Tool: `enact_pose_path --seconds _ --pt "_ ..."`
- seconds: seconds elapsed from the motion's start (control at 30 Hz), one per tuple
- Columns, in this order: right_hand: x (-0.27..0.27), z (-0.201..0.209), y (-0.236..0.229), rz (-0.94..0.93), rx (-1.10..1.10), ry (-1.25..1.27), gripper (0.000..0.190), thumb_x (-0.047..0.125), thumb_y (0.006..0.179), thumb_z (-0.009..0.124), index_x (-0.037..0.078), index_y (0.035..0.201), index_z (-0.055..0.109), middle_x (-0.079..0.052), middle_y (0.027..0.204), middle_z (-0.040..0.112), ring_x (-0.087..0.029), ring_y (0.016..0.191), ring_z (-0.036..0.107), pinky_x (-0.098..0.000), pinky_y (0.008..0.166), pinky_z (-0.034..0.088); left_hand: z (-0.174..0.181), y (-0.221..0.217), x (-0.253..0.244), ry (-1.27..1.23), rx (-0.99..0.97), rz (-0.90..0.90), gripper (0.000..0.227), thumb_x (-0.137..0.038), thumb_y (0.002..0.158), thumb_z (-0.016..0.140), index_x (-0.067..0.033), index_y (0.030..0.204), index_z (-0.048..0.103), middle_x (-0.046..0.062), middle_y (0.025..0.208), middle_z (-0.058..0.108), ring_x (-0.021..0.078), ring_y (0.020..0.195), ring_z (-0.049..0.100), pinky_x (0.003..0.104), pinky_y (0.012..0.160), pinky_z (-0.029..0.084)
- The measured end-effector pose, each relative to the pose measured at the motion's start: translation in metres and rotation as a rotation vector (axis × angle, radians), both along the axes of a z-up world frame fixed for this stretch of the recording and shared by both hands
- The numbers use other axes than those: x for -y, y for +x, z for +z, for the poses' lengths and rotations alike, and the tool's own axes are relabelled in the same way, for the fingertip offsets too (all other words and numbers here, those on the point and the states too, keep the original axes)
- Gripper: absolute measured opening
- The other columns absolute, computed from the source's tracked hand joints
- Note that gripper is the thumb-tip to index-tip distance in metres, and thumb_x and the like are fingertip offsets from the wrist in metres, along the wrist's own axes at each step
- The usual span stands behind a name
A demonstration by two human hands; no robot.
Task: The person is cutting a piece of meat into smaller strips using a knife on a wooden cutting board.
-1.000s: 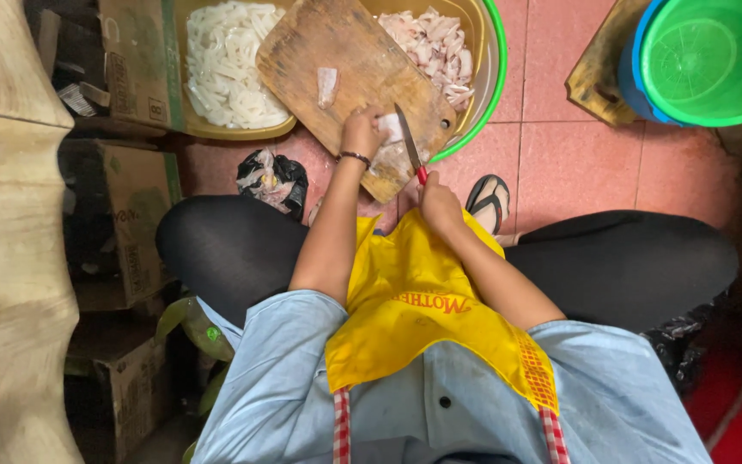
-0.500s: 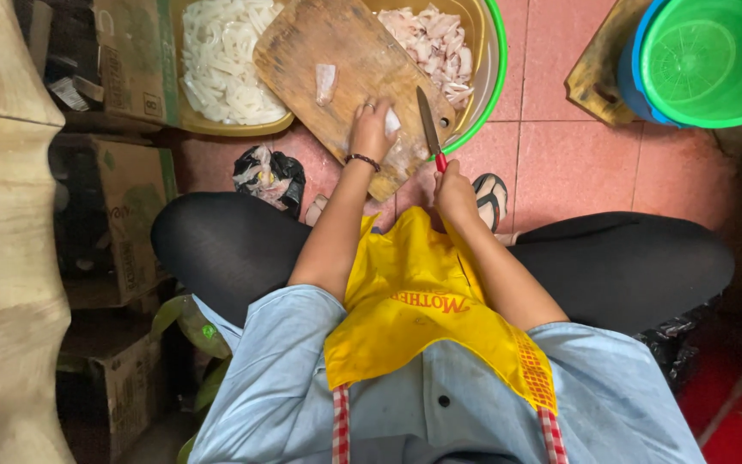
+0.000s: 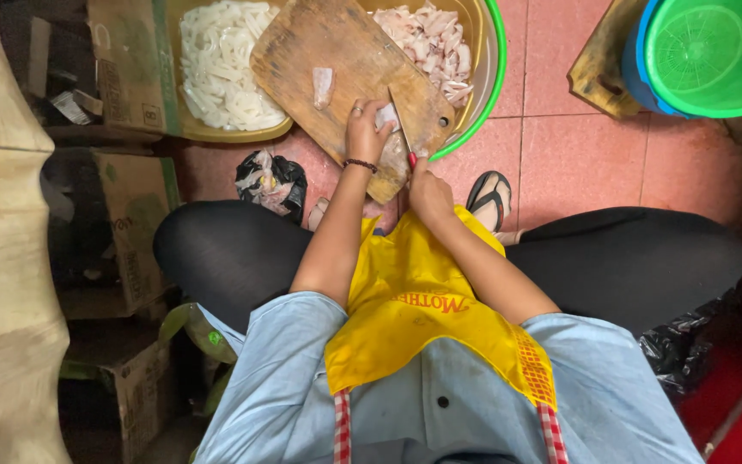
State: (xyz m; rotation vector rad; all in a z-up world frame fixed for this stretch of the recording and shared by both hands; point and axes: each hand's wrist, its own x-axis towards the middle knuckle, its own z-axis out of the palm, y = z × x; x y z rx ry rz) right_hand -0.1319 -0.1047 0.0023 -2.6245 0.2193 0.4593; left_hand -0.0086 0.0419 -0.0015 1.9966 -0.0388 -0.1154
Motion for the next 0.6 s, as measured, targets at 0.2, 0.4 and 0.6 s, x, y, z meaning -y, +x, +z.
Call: enact_pose_path --seconds 0.2,0.4,0.6 --pt "0.005 0.019 0.006 -0.016 -0.024 0.034 0.030 0.024 0.104 0.046 -0.003 0.116 0.043 -0.034 0.089 0.070 -0.052 0.084 0.069 -0.0624 0.075 0.052 -0.038 0.011 0.003 0.403 0.258 -0.156 0.055 -0.019 0.066 0.093 -0.0066 0.112 0.067 0.018 0.110 0.065 0.0439 0.111 0.058 0.051 0.100 0.044" --pt "0.010 0.047 0.012 -0.105 -0.051 0.069 0.032 0.026 0.106 0.049 -0.004 0.116 0.043 -0.036 0.089 0.068 -0.055 0.085 0.067 -0.0623 0.076 0.051 0.014 0.000 0.014 0.447 0.326 -0.037 0.044 -0.010 0.074 0.088 -0.0110 0.107 0.059 0.016 0.113 0.060 0.0378 0.110 0.059 0.047 0.097 0.048" --pt "0.007 0.037 0.009 -0.097 -0.089 0.077 0.030 0.022 0.102 0.044 -0.004 0.117 0.044 -0.035 0.089 0.069 -0.053 0.085 0.068 -0.0619 0.077 0.051 0.007 -0.001 0.000 0.066 0.215 0.021 0.047 -0.011 0.073 0.091 -0.0059 0.102 0.055 0.014 0.102 0.057 0.0349 0.095 0.059 0.043 0.086 0.051"
